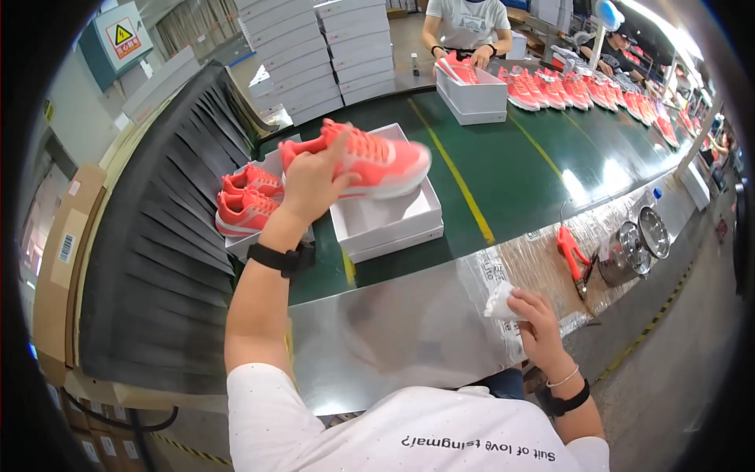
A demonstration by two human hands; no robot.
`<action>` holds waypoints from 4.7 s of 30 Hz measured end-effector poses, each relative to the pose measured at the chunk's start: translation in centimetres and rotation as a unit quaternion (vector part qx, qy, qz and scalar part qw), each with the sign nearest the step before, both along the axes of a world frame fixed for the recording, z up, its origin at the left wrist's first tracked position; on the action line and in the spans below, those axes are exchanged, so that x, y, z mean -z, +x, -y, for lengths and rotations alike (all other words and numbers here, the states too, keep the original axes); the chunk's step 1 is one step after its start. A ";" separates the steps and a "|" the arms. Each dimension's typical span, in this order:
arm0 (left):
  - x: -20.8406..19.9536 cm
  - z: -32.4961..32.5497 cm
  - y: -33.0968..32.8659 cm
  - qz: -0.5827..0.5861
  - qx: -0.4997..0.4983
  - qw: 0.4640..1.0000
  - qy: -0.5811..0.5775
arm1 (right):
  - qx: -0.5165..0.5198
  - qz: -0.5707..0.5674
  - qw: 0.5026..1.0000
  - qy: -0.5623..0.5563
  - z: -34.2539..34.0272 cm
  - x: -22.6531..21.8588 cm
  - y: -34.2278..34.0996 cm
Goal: Cleaning and inspecting shoe soles before boxing them on a factory assembly line.
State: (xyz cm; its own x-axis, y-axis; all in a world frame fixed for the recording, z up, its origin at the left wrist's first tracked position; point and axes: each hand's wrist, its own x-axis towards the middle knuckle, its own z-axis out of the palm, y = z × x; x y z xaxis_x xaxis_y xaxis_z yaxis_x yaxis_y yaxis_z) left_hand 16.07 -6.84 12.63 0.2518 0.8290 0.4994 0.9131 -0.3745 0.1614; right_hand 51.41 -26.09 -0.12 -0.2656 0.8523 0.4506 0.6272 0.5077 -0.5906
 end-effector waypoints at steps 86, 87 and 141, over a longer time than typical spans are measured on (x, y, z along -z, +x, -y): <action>14.3 10.1 14.2 0.709 0.267 0.328 -0.564 | -0.030 0.057 0.967 0.246 -3.2 -6.5 1.3; 14.0 10.7 14.6 0.713 0.271 0.291 -0.577 | -0.026 0.105 0.958 0.265 -4.4 -7.1 2.0; 9.0 -11.9 -10.7 -0.115 -0.063 0.963 -0.237 | 0.140 -0.086 0.986 0.014 -5.5 1.9 3.4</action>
